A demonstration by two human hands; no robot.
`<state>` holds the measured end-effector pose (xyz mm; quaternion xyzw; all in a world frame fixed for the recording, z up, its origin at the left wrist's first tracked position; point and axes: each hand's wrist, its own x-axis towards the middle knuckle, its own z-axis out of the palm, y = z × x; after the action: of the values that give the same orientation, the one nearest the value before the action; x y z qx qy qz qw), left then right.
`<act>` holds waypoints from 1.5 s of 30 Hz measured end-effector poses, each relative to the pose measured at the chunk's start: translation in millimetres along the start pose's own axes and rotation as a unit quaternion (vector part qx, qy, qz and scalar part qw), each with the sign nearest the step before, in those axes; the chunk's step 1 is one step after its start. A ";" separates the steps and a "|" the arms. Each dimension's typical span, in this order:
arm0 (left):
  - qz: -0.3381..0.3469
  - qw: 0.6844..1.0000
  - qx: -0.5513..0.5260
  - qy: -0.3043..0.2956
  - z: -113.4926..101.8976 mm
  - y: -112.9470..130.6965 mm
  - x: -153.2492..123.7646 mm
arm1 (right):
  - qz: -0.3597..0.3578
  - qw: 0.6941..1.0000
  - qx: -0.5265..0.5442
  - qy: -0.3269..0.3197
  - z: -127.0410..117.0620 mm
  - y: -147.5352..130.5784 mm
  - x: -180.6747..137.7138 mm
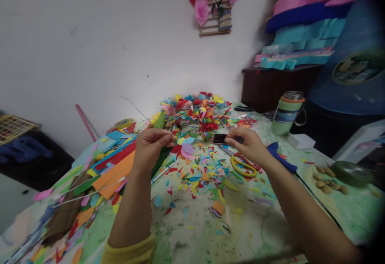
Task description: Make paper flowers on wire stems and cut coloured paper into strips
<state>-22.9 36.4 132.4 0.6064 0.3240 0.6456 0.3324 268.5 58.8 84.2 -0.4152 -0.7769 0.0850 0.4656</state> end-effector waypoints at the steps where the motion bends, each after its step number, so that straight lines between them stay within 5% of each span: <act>1: 0.002 1.000 0.000 0.005 -2.2 0.7 0.4 | 0.066 0.997 0.000 0.037 3.8 10.5 -7.7; 4: 0.014 1.000 0.001 0.019 -8.6 2.8 1.4 | 0.206 0.970 0.012 0.125 14.1 40.7 -30.2; 13: 0.042 0.997 0.017 0.061 -19.7 7.2 7.4 | 0.297 0.919 -0.107 0.238 -0.9 86.8 -47.7; 19: 0.066 0.992 0.038 0.100 -15.8 5.8 8.4 | 0.269 0.943 -0.156 0.117 6.5 77.4 -48.5; 30: 0.056 0.994 0.046 0.079 -21.0 9.0 7.1 | 0.094 0.960 -0.186 -0.187 65.8 13.4 -58.5; 39: 0.046 0.996 0.033 0.071 -27.8 20.6 5.8 | 0.063 0.950 -0.202 -0.227 78.9 11.2 -62.6; 45: 0.066 0.986 0.075 0.133 -23.5 23.6 6.7 | 0.131 0.938 -0.272 -0.169 53.2 7.8 -68.0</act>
<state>-47.6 28.1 154.4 0.5587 0.3717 0.7149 0.1965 245.7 28.0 6.4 -0.6040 -0.7762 -0.0002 0.1809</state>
